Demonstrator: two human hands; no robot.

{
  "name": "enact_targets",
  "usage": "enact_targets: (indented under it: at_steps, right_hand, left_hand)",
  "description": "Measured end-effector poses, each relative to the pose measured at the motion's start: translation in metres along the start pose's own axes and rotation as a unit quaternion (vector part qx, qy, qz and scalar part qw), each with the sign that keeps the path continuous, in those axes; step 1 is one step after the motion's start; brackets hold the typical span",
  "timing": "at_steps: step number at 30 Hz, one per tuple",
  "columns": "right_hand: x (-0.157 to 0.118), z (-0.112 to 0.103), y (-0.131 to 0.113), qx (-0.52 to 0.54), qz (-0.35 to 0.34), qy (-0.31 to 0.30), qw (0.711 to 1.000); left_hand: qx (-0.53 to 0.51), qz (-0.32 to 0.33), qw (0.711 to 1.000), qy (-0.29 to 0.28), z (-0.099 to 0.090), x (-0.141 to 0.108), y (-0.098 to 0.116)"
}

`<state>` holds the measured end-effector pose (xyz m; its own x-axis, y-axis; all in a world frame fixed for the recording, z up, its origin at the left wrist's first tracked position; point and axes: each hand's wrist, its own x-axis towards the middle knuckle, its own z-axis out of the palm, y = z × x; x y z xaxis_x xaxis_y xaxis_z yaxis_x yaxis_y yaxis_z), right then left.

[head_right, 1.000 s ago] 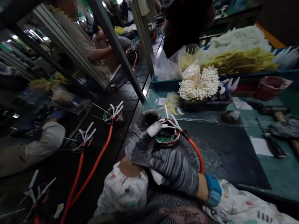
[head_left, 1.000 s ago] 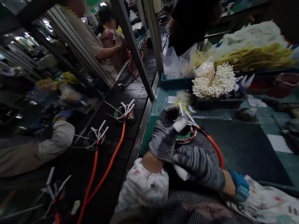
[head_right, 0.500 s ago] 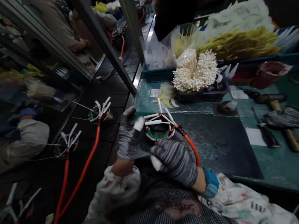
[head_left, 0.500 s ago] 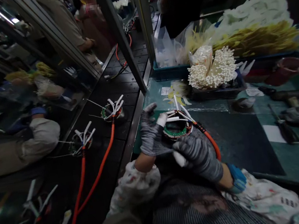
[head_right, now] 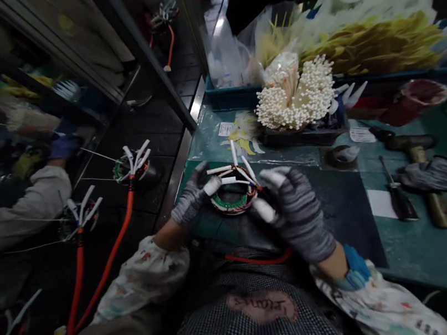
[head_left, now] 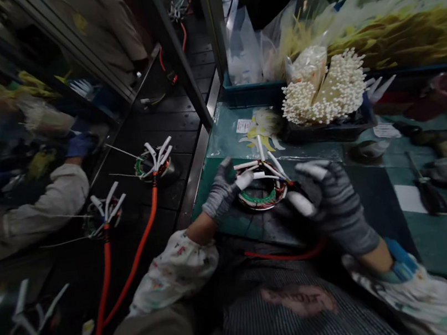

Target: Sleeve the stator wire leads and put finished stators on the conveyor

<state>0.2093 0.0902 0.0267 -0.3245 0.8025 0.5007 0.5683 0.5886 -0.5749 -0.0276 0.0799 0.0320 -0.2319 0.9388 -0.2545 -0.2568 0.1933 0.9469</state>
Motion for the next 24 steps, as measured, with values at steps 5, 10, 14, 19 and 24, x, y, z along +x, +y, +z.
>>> enact_targets:
  at_steps: [5, 10, 14, 19, 24]
  right_hand:
    - [0.018, 0.020, 0.027, 0.083, 0.064, -0.137, 0.985]
    - [0.004, 0.023, 0.018, 0.113, 0.045, -0.111, 0.986]
    - [-0.025, 0.010, 0.018, 0.149, 0.052, -0.087, 0.984]
    - [-0.042, -0.002, 0.034, 0.143, 0.041, -0.100, 0.984]
    - [-0.035, -0.006, 0.038, 0.107, -0.075, -0.052, 0.990]
  left_hand:
    - [0.097, 0.034, 0.984, -0.145, 0.005, 0.007, 0.002]
    - [0.182, 0.132, 0.969, -0.101, 0.009, -0.007, -0.021]
    - [0.312, 0.273, 0.909, -0.043, 0.013, -0.036, -0.039]
    - [0.438, 0.362, 0.823, -0.033, 0.023, -0.057, -0.038]
    - [0.432, 0.312, 0.841, -0.093, 0.017, -0.024, -0.029]
